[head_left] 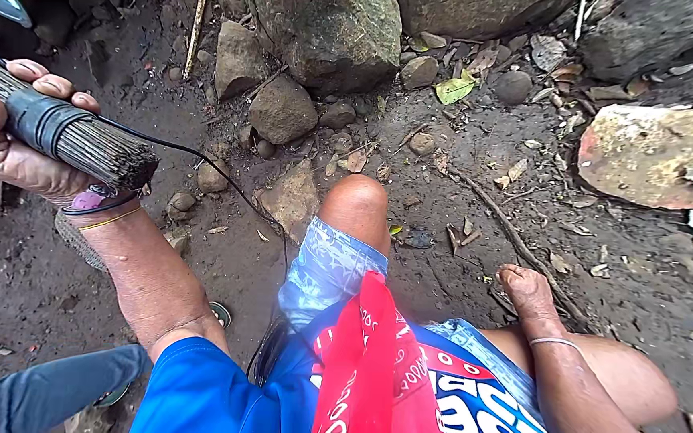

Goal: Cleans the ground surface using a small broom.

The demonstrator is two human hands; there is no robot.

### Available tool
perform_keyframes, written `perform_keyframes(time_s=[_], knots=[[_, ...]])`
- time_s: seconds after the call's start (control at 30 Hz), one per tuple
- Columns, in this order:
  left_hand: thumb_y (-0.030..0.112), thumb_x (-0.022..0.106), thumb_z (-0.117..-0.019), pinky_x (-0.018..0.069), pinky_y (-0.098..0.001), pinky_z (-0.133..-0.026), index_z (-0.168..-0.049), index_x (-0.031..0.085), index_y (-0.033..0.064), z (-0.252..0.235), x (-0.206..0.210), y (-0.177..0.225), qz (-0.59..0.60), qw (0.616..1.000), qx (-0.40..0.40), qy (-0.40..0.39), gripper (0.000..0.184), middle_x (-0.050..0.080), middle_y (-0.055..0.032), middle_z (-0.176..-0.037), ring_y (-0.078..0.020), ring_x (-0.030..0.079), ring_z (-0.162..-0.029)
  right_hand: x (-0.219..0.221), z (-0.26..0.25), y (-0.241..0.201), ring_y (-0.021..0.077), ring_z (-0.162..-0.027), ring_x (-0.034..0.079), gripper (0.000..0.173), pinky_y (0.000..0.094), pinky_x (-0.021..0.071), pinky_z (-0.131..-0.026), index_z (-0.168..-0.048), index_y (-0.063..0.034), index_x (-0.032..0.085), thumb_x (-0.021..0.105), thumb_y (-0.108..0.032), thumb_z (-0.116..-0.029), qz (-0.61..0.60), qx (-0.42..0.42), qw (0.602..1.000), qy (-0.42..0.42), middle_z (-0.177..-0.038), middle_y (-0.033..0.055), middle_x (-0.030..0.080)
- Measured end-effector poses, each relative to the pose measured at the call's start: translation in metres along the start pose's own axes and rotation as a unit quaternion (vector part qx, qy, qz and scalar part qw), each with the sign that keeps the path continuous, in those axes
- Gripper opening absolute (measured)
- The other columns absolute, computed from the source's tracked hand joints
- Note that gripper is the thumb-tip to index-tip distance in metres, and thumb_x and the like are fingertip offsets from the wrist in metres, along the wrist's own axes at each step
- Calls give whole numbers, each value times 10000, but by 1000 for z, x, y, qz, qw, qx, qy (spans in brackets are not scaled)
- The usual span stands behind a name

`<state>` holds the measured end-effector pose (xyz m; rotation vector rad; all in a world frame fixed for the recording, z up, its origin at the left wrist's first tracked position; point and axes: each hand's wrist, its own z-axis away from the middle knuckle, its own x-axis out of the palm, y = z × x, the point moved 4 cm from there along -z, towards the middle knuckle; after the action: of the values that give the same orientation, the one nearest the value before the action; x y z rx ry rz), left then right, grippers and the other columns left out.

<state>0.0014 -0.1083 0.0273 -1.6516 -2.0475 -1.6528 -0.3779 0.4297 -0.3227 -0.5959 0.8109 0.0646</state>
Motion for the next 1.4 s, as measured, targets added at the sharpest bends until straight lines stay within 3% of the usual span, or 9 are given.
perform_keyframes(time_s=[0.13,0.27,0.53,0.83,0.93,1.1,1.17,1.23,1.4], knots=[[97,542,-925,625,-407,-777,-1058,548,-116,4,9,-2,-11,999,1,32,251,650,-250,-984,-338,692,-844,0,0,-1,539,-1001,635,391,715,410,-890,-992,141,684,404,-131,-1020,3,0,1000,5,-979,382,662],[150,374,-1001,628,-392,-742,-1053,518,-100,5,14,-4,-41,997,11,70,294,636,-238,-930,-318,690,-794,1,-2,4,551,-1046,632,396,717,410,-922,-1030,139,692,405,-133,-1024,9,4,1000,2,-1021,386,667],[103,503,-942,628,-409,-774,-1049,543,-111,4,10,-2,-15,999,-3,38,243,649,-254,-986,-338,695,-841,1,-1,2,541,-1021,634,398,713,411,-900,-1001,134,688,399,-138,-1026,8,7,1000,1,-994,380,665],[153,379,-990,624,-388,-770,-1042,527,-116,1,8,0,-20,998,4,60,312,643,-253,-939,-331,691,-823,2,-2,0,563,-1012,631,403,732,407,-888,-993,148,682,395,-132,-1026,8,1,1000,3,-985,391,661],[153,434,-981,603,-414,-872,-1116,542,-127,-3,-5,5,2,999,-35,-1,329,653,-261,-1023,-353,691,-929,3,-2,2,562,-1013,630,401,722,411,-889,-996,150,680,393,-130,-1025,7,1,1000,2,-989,390,661],[184,521,-894,619,-479,-789,-1007,577,-94,-2,10,-5,-32,999,30,5,306,679,-246,-916,-358,706,-848,6,-4,7,562,-969,633,398,733,406,-864,-964,150,679,404,-134,-1012,3,-18,1000,14,-953,391,657],[216,478,-918,613,-544,-772,-1001,576,-76,0,20,-11,-42,998,35,15,319,669,-219,-876,-360,702,-814,6,-4,7,568,-986,629,407,732,406,-875,-984,155,682,405,-142,-1009,0,-16,1000,17,-971,397,658],[200,377,-951,624,-440,-736,-943,571,-67,0,32,-12,-76,996,44,21,330,685,-216,-861,-321,709,-792,5,-4,6,577,-994,623,399,736,400,-880,-995,166,676,408,-130,-1012,0,-16,1000,17,-981,409,651],[146,345,-946,625,-417,-685,-882,538,-76,-4,40,-10,-91,992,81,41,301,655,-241,-825,-326,697,-747,7,-5,8,571,-991,624,404,736,394,-885,-982,168,671,405,-134,-1010,0,-18,1000,18,-980,408,649]])
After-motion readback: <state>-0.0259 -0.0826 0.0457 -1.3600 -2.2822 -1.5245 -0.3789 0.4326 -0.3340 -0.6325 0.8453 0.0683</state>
